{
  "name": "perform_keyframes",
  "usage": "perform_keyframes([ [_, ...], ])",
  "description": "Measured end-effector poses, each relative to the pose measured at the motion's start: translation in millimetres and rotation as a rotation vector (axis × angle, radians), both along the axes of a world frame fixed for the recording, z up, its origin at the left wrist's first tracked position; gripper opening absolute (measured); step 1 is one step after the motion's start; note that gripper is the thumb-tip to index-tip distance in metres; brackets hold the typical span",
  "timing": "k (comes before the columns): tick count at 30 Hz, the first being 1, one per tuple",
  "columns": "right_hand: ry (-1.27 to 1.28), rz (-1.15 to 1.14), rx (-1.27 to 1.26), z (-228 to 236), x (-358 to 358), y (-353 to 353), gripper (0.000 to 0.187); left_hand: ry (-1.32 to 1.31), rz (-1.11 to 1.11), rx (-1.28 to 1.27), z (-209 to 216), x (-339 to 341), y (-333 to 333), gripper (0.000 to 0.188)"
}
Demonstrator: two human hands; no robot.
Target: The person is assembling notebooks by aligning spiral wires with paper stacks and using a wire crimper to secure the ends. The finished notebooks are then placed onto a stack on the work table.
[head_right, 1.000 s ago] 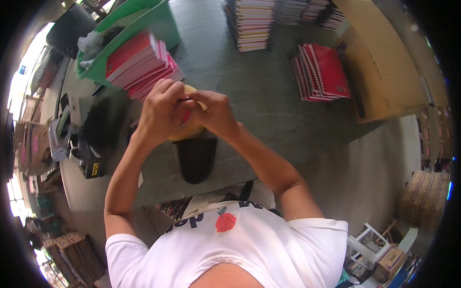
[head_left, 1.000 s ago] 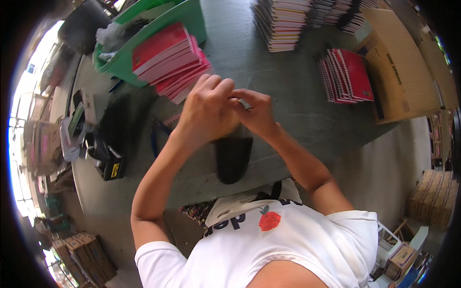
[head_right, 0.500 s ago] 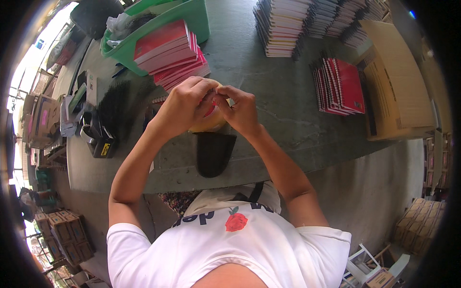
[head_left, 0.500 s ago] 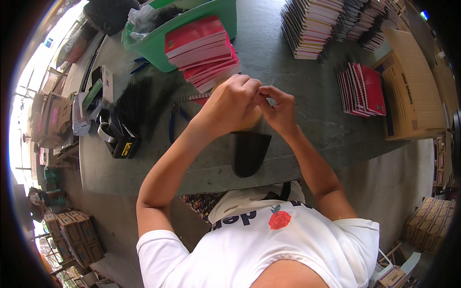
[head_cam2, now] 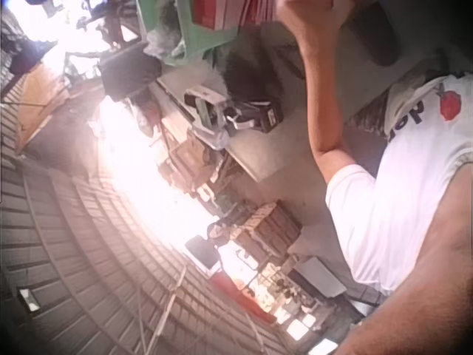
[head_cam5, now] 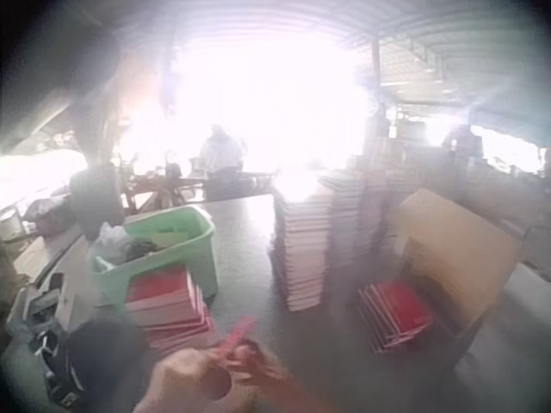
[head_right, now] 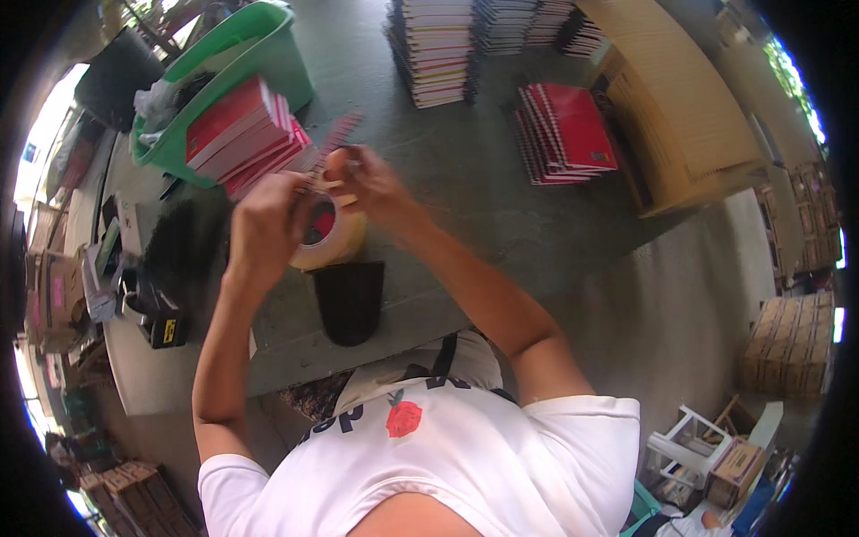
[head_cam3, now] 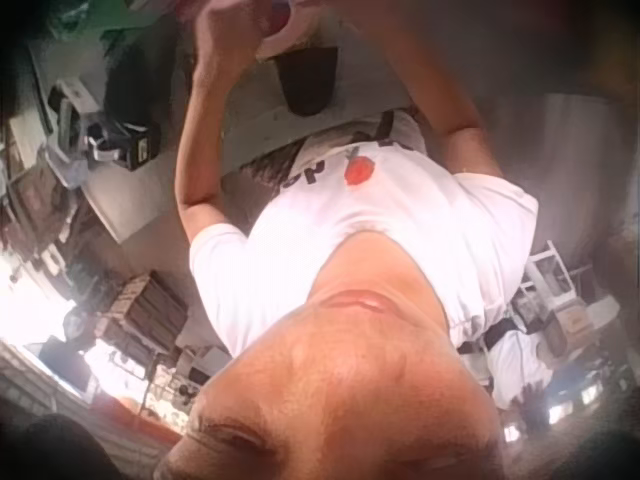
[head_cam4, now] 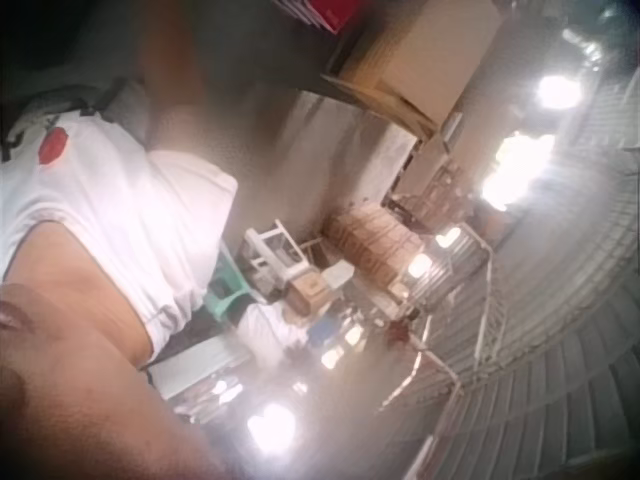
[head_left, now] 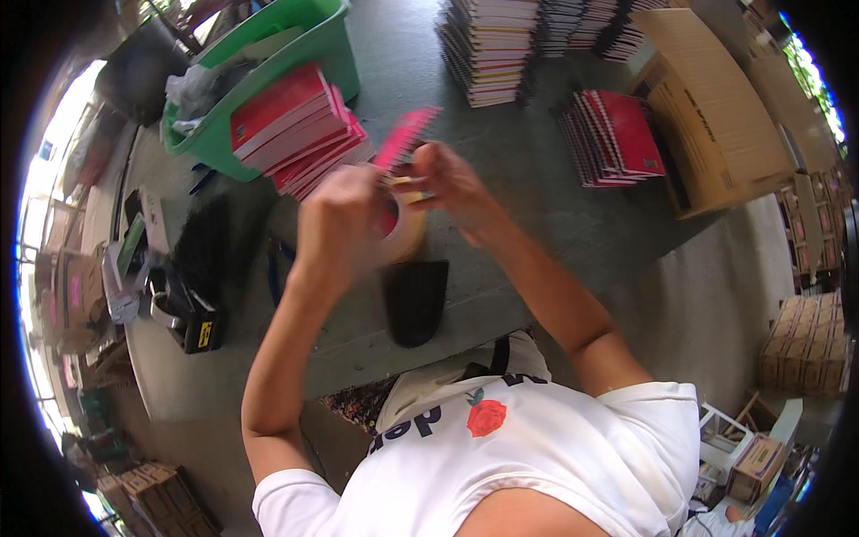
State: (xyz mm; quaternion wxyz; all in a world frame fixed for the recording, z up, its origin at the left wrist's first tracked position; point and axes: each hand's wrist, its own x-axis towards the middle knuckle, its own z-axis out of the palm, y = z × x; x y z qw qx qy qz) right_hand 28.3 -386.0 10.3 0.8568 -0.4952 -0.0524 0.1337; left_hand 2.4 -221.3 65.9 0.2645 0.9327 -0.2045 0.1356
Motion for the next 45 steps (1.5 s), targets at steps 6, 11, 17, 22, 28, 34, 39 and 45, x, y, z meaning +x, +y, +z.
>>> perform_keyframes([
  [6,-0.459,-0.488,-0.683,84,26,-101,0.036,-0.35,-0.245,-0.088,26,2,-36,0.033],
  [11,-0.278,-0.689,-1.379,74,25,-237,0.037,-0.114,-0.211,-0.129,8,10,-11,0.028],
  [17,-0.151,-0.718,-1.426,37,36,-304,0.033,0.049,-0.257,-0.124,-7,8,-4,0.026],
  [22,-0.456,-0.796,-2.035,55,36,-269,0.028,0.139,-0.188,-0.12,-11,6,24,0.021],
  [28,-1.064,-0.696,-1.408,82,59,-113,0.023,0.245,0.57,0.29,-26,29,157,0.019],
  [34,-1.632,-0.443,-0.995,65,91,101,0.023,0.103,0.737,0.366,-128,29,212,0.025],
  [39,-1.517,-0.373,-1.187,45,100,152,0.016,0.041,0.742,0.112,-84,9,206,0.02],
  [45,-1.386,-0.114,-1.271,69,100,149,0.027,-0.15,0.757,-0.146,-51,6,223,0.021],
])
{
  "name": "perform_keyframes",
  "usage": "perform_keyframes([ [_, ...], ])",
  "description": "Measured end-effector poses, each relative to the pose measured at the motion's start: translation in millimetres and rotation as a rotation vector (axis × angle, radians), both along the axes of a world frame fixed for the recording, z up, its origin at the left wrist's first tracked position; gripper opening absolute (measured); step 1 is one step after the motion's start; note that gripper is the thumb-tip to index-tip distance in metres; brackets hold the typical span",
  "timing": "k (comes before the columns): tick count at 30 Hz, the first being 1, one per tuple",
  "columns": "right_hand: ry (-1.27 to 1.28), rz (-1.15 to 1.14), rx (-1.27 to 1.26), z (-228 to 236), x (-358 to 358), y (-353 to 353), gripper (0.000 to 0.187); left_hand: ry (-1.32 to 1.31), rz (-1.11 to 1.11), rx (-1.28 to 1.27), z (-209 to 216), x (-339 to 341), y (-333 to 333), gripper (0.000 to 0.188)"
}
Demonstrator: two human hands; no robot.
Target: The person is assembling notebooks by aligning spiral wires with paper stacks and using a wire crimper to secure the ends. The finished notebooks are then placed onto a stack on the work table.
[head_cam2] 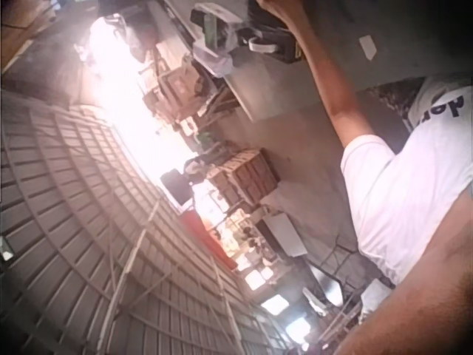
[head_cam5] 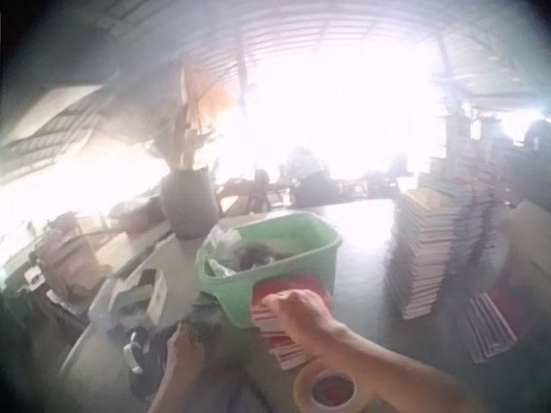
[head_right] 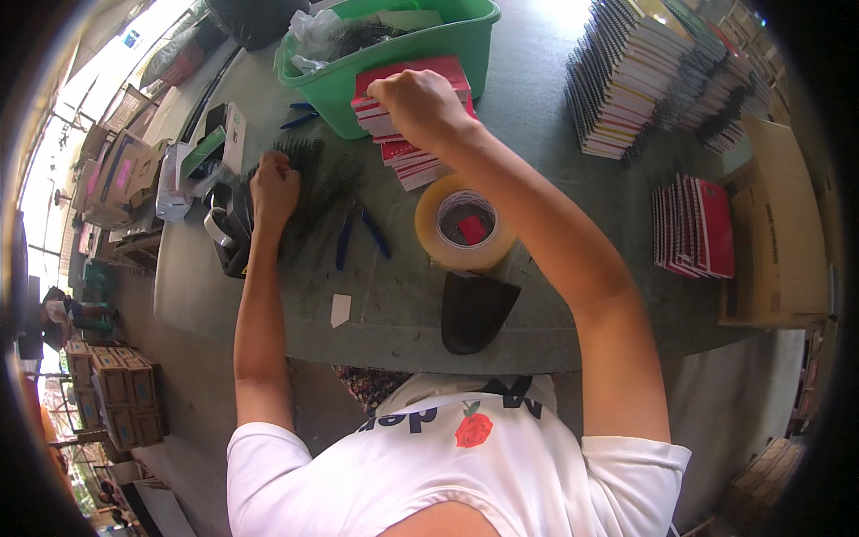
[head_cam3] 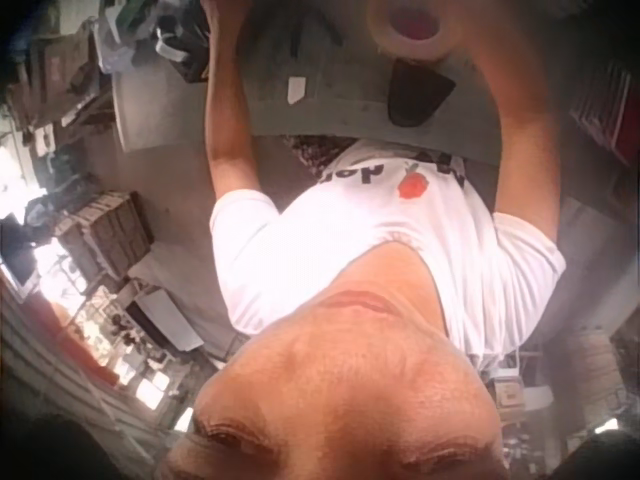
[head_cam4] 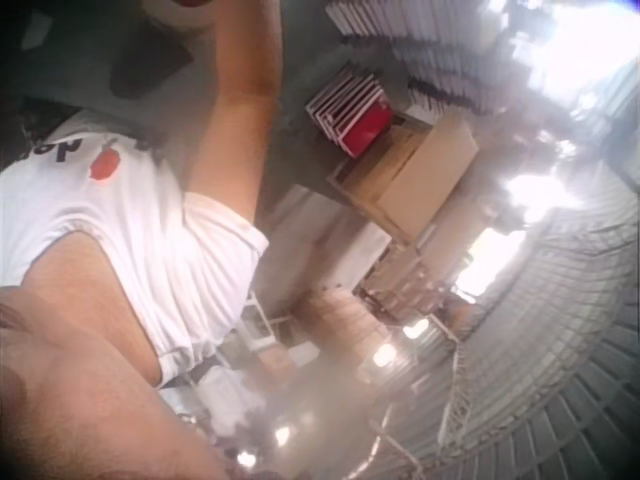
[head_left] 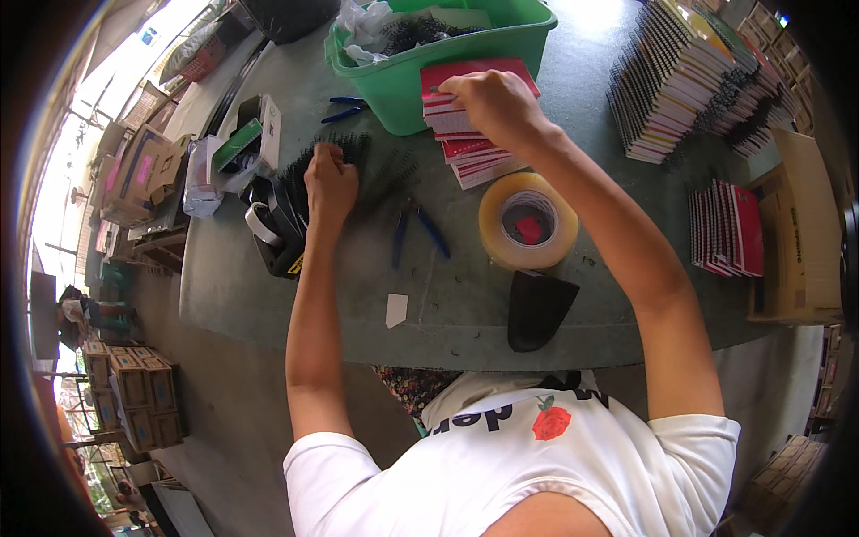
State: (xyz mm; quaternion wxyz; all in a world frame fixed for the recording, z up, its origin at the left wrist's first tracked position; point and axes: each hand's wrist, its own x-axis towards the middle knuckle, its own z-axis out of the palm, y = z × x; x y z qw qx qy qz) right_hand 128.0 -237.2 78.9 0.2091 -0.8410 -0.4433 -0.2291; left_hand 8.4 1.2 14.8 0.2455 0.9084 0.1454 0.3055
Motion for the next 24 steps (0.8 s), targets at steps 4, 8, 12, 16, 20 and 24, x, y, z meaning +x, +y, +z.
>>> perform_keyframes([
  [4,0.142,0.096,0.525,23,-15,-18,0.022,-0.025,-0.096,-0.315,50,-2,-55,0.03],
  [8,0.994,0.478,1.331,4,-65,-50,0.018,0.142,-0.674,-1.264,64,1,-100,0.027],
  [12,0.33,-0.023,1.12,-31,-75,-85,0.021,0.183,-0.615,-0.883,57,-2,-122,0.014],
  [16,-0.108,-0.099,0.321,-43,-71,-77,0.016,0.21,-0.726,-0.686,4,-8,-146,0.017],
  [20,0.097,-0.005,0.243,-45,-74,-70,0.013,0.167,-0.461,-0.297,1,-17,-144,0.029],
  [24,0.272,-0.131,0.058,-37,-77,-66,0.016,0.266,-0.368,-0.271,0,-28,-123,0.028],
])
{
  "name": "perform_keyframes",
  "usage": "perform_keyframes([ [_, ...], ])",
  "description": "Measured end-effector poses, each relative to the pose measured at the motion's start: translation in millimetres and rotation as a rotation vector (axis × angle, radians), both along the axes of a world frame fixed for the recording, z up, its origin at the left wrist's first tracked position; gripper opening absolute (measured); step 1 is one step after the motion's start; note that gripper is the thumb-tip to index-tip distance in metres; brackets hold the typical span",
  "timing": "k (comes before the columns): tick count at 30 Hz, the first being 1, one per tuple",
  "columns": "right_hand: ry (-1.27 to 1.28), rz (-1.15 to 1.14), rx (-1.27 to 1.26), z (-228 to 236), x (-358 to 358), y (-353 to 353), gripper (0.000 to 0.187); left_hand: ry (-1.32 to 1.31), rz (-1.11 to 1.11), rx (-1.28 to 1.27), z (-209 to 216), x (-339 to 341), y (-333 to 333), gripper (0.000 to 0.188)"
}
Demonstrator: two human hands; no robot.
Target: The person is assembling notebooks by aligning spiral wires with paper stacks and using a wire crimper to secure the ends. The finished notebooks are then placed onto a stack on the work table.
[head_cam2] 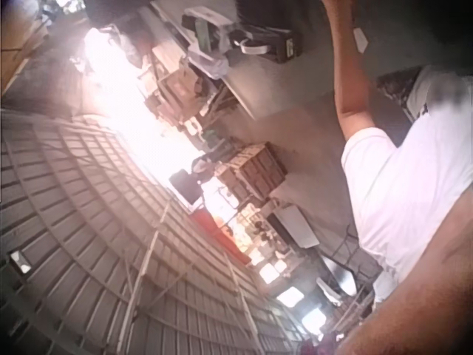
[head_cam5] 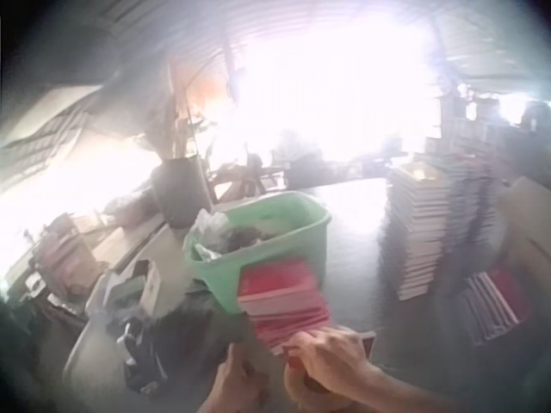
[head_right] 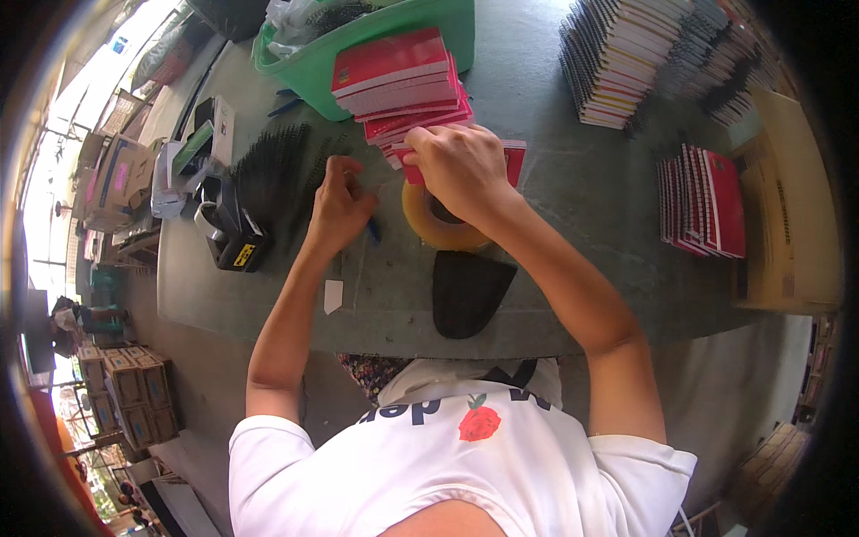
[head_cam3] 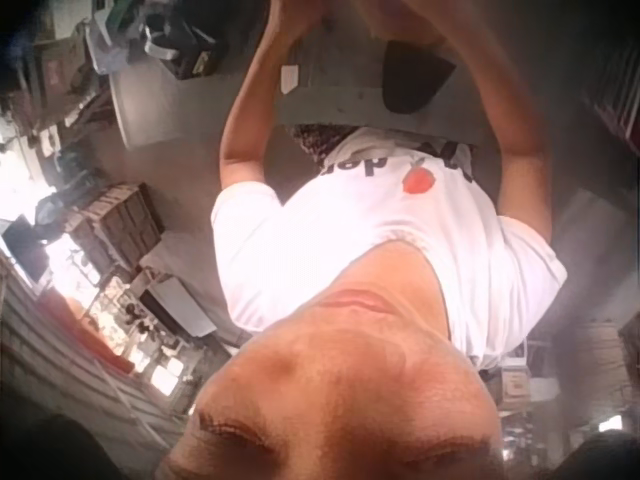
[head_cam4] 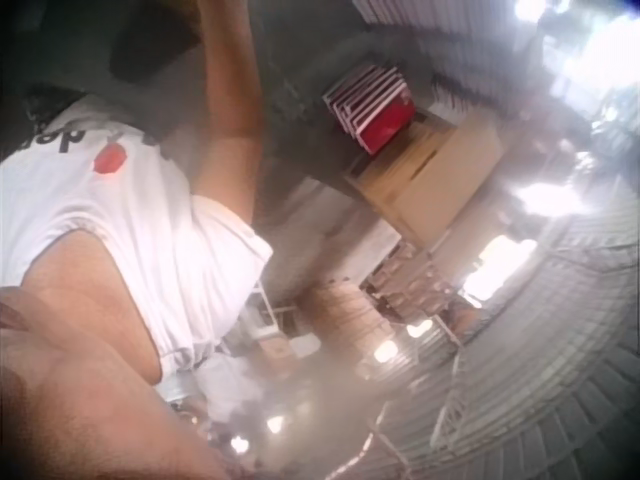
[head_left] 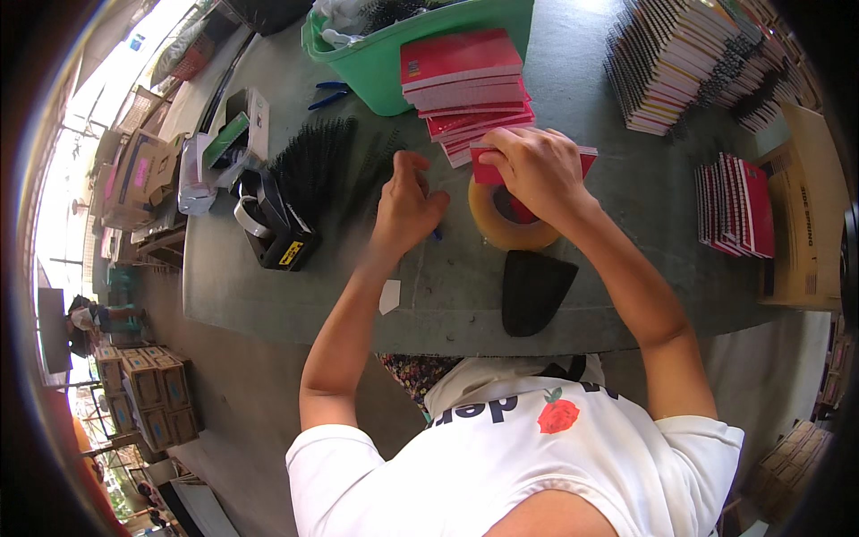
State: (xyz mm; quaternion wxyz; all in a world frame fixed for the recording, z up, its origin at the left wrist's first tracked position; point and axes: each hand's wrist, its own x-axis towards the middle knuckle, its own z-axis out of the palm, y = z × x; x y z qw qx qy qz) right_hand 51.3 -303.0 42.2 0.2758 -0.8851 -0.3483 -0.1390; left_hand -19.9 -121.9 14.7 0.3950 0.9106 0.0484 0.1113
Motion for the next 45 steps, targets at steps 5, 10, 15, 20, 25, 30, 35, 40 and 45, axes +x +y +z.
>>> perform_keyframes([
  [5,-0.001,-0.005,-0.004,-1,8,0,0.019,0.081,-0.249,0.097,-17,2,15,0.017],
  [10,0.018,0.031,0.083,4,4,4,0.019,-0.201,-0.087,0.285,-17,-1,12,0.021],
  [15,0.167,0.036,0.072,12,5,-4,0.019,0.011,-0.135,-0.237,43,-4,-16,0.022],
  [20,0.158,0.062,0.098,12,3,-2,0.017,-0.195,-0.065,-0.233,33,0,-25,0.021],
  [25,0.196,0.068,0.126,10,4,-3,0.016,-0.212,-0.034,-0.182,32,-2,-29,0.011],
  [30,0.182,0.123,0.089,12,1,-4,0.018,-0.445,0.004,0.088,22,0,-23,0.017],
  [35,0.027,0.158,0.035,9,-2,-6,0.02,-0.337,-0.034,-0.035,29,6,-15,0.019],
  [40,0.027,0.196,0.182,6,-6,5,0.015,-0.174,-0.094,0.002,43,-2,-6,0.018],
  [45,0.09,0.189,0.284,6,-5,5,0.015,-0.106,-0.102,0.119,45,-6,7,0.019],
])
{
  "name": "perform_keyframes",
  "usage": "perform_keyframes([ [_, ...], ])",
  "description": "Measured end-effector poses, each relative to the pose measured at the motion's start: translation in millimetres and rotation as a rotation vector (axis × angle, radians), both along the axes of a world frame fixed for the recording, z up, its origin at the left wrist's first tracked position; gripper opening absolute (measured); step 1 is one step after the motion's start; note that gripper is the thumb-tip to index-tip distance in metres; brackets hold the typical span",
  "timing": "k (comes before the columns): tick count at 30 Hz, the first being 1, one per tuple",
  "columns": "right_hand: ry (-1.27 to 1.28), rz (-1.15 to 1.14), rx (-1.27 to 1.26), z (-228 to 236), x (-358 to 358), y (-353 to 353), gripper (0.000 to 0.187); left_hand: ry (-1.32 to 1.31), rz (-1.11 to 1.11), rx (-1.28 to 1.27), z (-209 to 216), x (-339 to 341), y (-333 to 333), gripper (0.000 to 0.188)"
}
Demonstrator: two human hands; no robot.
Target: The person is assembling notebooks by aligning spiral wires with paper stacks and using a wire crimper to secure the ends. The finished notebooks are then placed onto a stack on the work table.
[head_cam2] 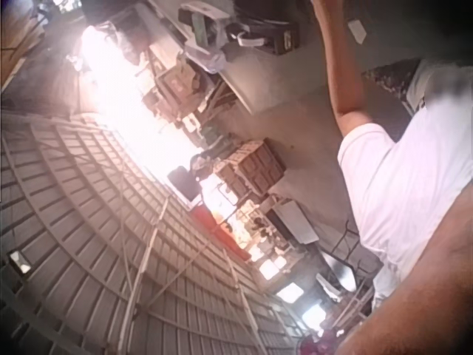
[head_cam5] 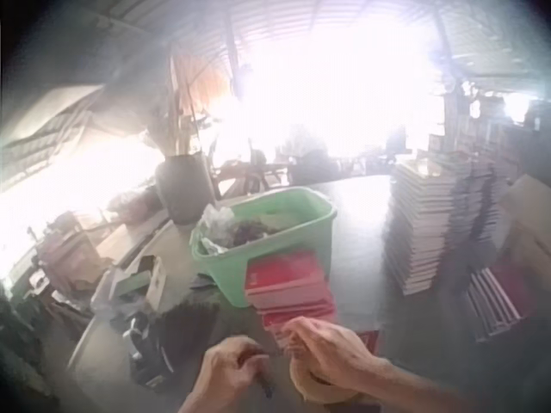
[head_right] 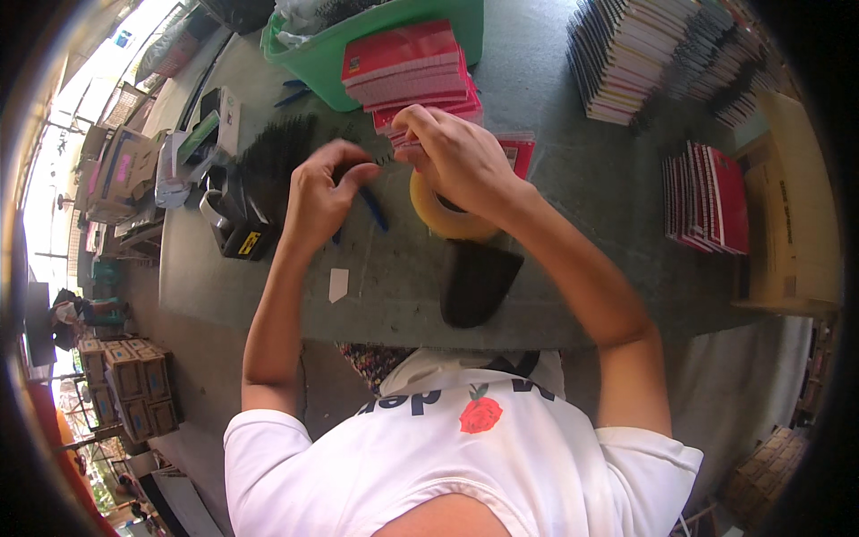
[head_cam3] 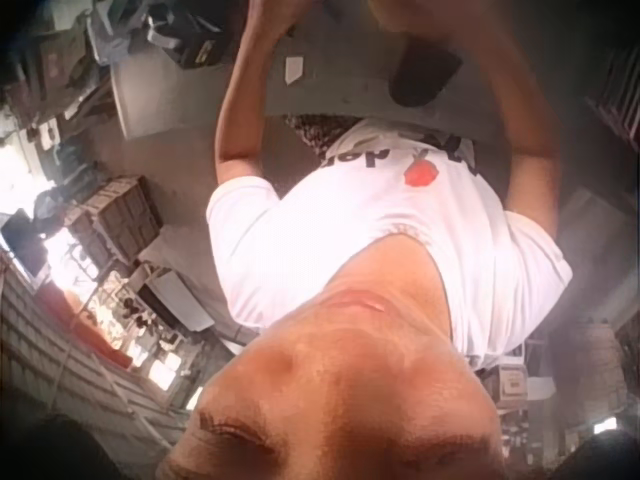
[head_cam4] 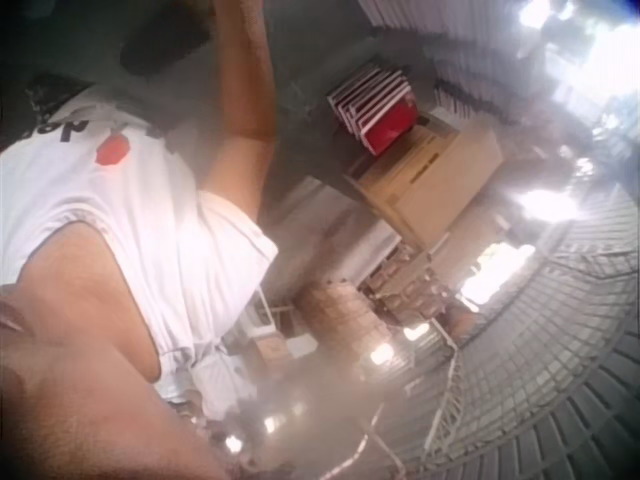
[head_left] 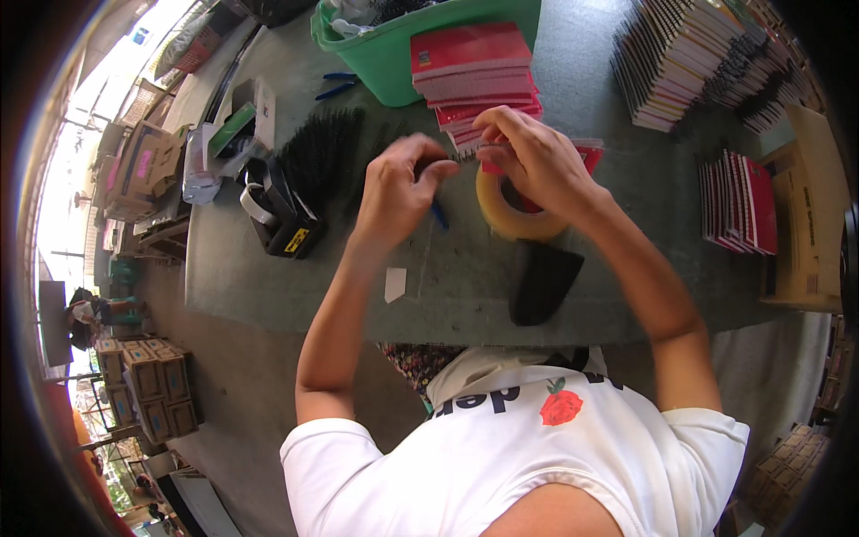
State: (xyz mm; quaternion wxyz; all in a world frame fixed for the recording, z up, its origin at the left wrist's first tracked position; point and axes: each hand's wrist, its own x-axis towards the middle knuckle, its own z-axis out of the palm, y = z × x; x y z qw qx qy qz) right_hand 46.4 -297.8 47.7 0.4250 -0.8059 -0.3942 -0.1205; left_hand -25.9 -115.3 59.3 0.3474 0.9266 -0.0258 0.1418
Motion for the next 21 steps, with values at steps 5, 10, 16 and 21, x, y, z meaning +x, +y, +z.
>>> perform_keyframes([
  [5,-0.168,0.049,0.023,-10,12,7,0.021,-0.119,-0.124,-0.099,-25,-32,-67,0.022],
  [10,0.244,0.009,-0.103,6,32,-61,0.019,0.026,-0.294,-0.17,-61,-55,-88,0.037],
  [16,0.881,0.161,0.409,-35,29,-76,0.026,-0.209,-0.05,-0.053,10,-10,-33,0.037],
  [21,0.795,0.171,0.433,-37,30,-73,0.026,-0.421,-0.031,0.064,39,-2,-20,0.045],
])
